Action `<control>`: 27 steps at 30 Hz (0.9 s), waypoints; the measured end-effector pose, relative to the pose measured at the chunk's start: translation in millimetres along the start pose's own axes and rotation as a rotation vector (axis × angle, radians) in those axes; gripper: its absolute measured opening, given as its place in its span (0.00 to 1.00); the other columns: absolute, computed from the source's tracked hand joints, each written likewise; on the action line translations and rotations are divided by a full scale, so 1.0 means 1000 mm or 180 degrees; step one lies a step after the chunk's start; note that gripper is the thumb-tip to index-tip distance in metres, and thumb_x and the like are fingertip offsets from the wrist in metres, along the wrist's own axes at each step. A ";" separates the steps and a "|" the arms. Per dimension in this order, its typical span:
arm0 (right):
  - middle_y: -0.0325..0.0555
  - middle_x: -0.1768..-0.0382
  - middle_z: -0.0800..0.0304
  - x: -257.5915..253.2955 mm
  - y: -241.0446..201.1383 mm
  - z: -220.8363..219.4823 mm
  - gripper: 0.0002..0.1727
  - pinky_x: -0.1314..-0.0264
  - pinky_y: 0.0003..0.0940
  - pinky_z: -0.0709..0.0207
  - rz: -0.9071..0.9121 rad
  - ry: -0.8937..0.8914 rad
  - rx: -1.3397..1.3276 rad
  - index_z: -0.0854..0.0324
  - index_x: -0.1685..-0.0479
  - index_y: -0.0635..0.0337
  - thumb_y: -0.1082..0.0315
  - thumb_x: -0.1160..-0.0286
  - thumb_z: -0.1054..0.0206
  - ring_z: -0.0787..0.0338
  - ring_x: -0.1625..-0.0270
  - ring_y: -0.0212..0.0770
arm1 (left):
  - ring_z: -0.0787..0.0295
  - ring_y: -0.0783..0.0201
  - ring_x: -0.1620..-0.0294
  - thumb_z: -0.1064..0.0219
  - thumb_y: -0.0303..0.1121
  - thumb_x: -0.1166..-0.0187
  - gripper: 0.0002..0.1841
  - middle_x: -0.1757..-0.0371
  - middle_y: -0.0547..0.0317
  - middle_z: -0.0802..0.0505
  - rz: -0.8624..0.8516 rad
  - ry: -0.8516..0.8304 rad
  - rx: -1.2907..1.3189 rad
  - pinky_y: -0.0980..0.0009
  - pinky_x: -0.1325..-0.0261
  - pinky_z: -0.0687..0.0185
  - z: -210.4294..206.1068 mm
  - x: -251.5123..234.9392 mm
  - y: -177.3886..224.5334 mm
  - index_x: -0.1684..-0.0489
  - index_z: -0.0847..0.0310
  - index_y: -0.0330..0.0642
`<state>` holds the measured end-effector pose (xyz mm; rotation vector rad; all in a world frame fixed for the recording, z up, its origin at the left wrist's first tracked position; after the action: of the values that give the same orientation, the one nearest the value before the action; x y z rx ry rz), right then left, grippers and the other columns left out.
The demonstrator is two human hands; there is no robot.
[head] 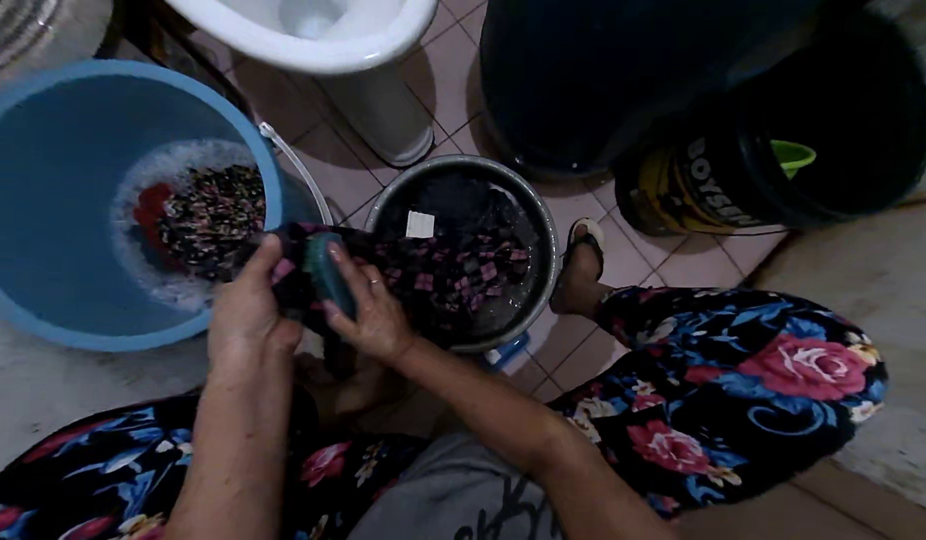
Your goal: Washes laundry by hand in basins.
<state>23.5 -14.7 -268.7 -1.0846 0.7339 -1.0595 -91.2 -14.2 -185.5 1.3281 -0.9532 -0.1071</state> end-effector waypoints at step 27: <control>0.68 0.38 0.15 0.033 0.123 0.134 0.33 0.32 0.49 0.19 -0.1773 0.0229 -0.1090 0.34 0.22 0.71 0.58 0.19 0.33 0.12 0.38 0.53 | 0.10 0.72 0.49 0.31 0.71 0.36 0.36 0.54 0.65 0.07 -0.1189 -0.2004 0.0712 0.71 0.46 0.12 0.013 0.045 0.022 0.44 0.18 0.49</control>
<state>191.6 10.9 -340.9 -1.6094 0.7022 -1.4824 -80.9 -43.7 -144.6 1.7138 -1.2513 -0.7593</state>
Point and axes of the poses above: each hand's wrist, its own x-axis away from the middle knuckle, its own z-axis out of the back of the hand, y = z × x, the point moved 3 cm from there along -x, towards the middle knuckle
